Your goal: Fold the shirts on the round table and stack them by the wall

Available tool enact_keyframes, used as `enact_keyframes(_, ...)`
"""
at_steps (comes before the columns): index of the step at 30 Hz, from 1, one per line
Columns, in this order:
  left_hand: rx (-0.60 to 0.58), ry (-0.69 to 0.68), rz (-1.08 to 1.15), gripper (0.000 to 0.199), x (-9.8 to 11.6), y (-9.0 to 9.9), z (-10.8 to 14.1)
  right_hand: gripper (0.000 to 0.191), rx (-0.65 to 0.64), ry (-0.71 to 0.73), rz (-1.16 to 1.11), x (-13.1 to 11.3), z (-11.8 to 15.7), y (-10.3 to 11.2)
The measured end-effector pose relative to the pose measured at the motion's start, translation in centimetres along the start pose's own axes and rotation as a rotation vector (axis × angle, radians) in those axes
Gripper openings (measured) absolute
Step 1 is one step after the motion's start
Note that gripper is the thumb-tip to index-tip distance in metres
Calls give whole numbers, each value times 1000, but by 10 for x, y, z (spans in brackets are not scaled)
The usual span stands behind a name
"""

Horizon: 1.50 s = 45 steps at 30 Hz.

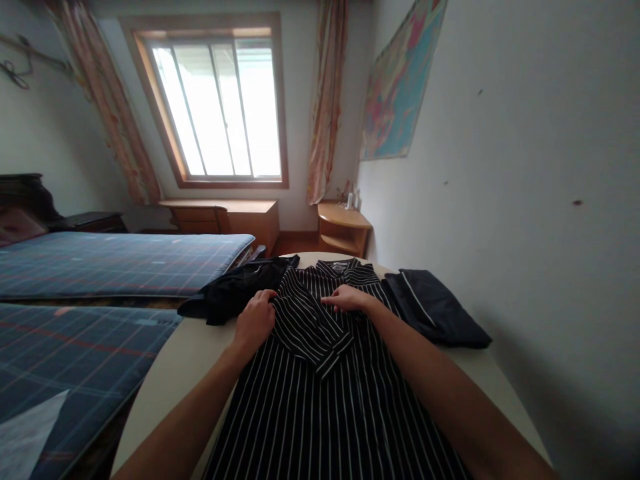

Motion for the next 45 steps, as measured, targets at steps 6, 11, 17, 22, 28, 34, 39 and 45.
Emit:
enact_keyframes(6, -70, 72, 35, 34, -34, -20, 10, 24, -77, 129, 327, -17, 23, -20)
enact_keyframes(11, -105, 75, 64, 32, -37, -23, 10, 17, 86, 111, 350, -15, 27, -4)
enact_keyframes(17, -102, -22, -18, 33, -34, -30, 13, 19, 214, 5, 448, 11, 33, 23)
enact_keyframes(22, -105, -51, -24, 28, -32, -30, 13, 20, 151, -19, 481, 20, 35, 15)
enact_keyframes(28, -92, -49, 12, 26, -30, -28, 13, 28, 151, 13, 444, 4, 18, 20)
enact_keyframes(34, -88, -89, 21, 28, -22, -29, 14, 30, 349, 108, 288, -24, -28, 13)
enact_keyframes(39, -84, -102, 38, 27, -16, -28, 16, 32, 336, 178, 155, -38, -77, -5)
enact_keyframes(45, -68, -134, 64, 26, -16, -29, 16, 40, 341, 164, 21, -52, -120, -23)
Point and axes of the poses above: each hand's wrist, its own z-axis away from the middle knuckle, its own y-axis out of the back of the hand, x = y × z, the point moved 7 cm from there along -z, towards the middle knuckle, and after that the axes turned 10 degrees about y, right-handed, at the moved point
